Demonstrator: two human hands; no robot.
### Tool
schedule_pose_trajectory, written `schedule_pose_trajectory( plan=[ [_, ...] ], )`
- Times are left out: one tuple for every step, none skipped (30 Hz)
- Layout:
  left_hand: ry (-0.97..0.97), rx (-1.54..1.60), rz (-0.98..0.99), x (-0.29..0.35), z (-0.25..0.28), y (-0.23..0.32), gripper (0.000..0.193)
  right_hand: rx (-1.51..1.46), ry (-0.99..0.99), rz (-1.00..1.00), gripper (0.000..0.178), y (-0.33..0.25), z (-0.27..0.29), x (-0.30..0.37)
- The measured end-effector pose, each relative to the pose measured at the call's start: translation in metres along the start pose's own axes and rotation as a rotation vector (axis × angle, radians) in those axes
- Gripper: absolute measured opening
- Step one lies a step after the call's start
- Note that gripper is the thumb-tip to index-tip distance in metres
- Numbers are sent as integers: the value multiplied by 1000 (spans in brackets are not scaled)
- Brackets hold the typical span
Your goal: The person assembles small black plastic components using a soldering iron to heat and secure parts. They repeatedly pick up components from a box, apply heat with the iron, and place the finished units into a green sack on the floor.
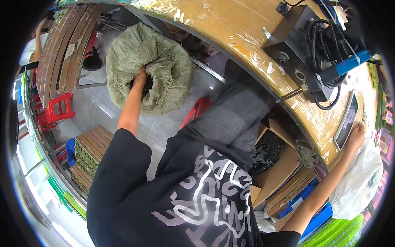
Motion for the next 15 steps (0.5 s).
schedule_pose_trajectory(
  plan=[
    [57, -18, -51, -15, -6, -11, 47, -3, 11, 11, 30, -1, 1, 1],
    [117, -34, -97, -30, -12, -27, 46, -8, 22, 28, 29, -2, 0, 0],
    [178, -50, -142, -47, -18, -44, 45, -14, 34, 46, 29, -4, 1, -2],
    [241, -68, -186, -62, -22, -60, 43, -11, 17, 33, 29, -5, 1, -4],
    [301, -87, -233, -70, -23, -69, 42, -5, 0, 18, 30, -8, 1, -4],
    [362, -108, -281, -75, -22, -71, 41, -1, -18, -1, 30, -9, 1, -3],
    [390, -122, -291, -80, -19, -74, 40, 0, -5, -1, 30, -12, 0, -2],
    [387, -139, -301, -81, -19, -69, 40, 7, 8, -4, 30, -11, 1, 0],
    [372, -156, -300, -79, -18, -63, 39, 14, 21, -9, 30, -10, 1, 2],
    [336, -183, -286, -76, -16, -58, 39, 17, 15, -20, 30, -10, 0, 3],
    [305, -209, -272, -74, -13, -57, 38, 18, 11, -26, 30, -10, 1, 3],
    [274, -234, -258, -70, -10, -55, 37, 19, 7, -32, 30, -11, 0, 2],
    [242, -266, -248, -69, -7, -53, 37, 13, 9, -24, 30, -12, 0, 1],
    [222, -297, -244, -69, -3, -50, 36, 4, 10, -19, 30, -11, 0, 1],
    [196, -327, -243, -69, 1, -47, 36, -3, 12, -15, 30, -10, -1, 1]
  ],
)
Point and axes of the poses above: each hand's wrist, its own x-axis away from the middle knuckle, its own z-axis out of the back of the hand, y = z × x, the point moved 1 cm from there along -x, towards the middle knuckle, and after that the axes turned 6 degrees about -y, right-handed, at the moved point
